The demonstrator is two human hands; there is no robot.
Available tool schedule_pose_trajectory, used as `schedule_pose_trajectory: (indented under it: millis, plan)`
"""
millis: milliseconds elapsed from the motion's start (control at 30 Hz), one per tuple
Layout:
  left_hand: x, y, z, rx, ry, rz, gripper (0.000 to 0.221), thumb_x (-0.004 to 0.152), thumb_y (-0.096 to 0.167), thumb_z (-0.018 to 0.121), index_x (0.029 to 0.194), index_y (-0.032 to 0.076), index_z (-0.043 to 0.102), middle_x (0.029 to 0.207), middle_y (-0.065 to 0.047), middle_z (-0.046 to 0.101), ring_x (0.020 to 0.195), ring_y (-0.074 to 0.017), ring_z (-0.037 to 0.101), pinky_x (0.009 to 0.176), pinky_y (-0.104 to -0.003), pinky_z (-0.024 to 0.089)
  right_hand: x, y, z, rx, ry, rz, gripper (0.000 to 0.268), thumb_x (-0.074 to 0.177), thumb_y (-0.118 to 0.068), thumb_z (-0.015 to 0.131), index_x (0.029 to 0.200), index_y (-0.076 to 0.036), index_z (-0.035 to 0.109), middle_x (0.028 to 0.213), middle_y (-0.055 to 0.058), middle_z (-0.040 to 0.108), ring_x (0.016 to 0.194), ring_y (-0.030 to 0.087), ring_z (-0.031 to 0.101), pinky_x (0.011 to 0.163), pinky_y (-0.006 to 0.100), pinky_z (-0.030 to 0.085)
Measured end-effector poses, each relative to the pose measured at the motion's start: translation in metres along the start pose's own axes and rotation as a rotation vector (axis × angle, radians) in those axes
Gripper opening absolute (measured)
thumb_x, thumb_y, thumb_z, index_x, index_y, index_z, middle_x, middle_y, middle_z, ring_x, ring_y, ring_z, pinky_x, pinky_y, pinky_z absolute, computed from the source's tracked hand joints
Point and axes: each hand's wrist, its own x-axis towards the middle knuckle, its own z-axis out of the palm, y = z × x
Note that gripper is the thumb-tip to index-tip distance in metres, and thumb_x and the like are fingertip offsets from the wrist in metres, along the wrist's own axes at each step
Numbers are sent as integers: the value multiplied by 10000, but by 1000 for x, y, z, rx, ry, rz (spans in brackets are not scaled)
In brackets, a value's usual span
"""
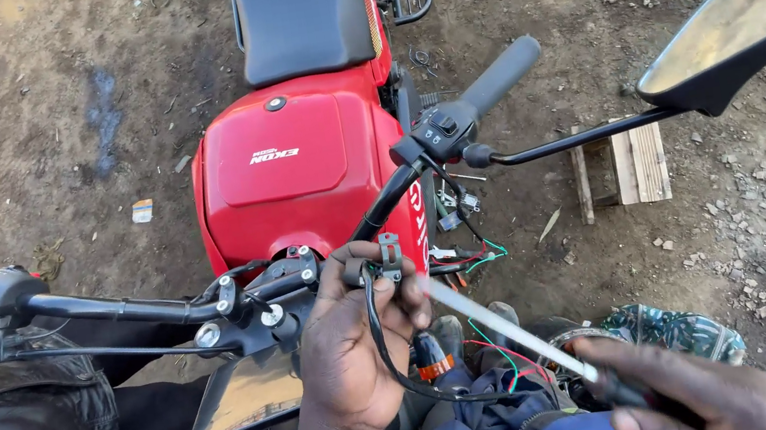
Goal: Adjusting and repairing components on a motorcycle handlebar using a screwdriver and handling wires.
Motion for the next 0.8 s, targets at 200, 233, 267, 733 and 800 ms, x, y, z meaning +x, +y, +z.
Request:
schedule_pose_trajectory:
  millis: [200,233,267,733,800]
  plan:
    - [3,-4,14,202,90,-79,347,810,-103,560,1109,73,575,1050,-214,630,843,-292,661,637,-379,535,4,47,19,-160,152,-224,553,770,-563,693,1322,-595,719,1387,-408,738,1080,-116,849,835,166,643]
    - [3,-5,15,206,98,-96,375,797,-140,538,1103,74,577,1076,-203,615,875,-319,665,624,-386,541,3,49,21,-149,149,-220,556,775,-576,676,1330,-586,710,1374,-401,753,1061,-94,871,837,171,644]
    - [4,-9,14,201,99,-99,375,797,-140,538,1103,74,577,1076,-203,615,875,-319,665,624,-386,541,0,47,19,-154,149,-216,556,775,-576,676,1330,-586,710,1374,-401,753,1061,-94,871,837,171,644]
    - [5,-22,0,348,-257,46,254,909,75,656,1135,92,543,1085,-189,596,797,-284,657,837,-411,568,-21,7,7,178,117,334,507,781,-236,840,1232,-453,920,1051,-120,1074,1085,-71,853,975,122,616]
    - [5,-23,-1,343,-254,44,253,906,14,610,1140,86,545,1107,-188,584,838,-288,669,867,-418,572,-21,10,9,219,117,332,510,786,-208,838,1246,-408,927,1038,-90,1077,1030,-30,828,931,149,607]
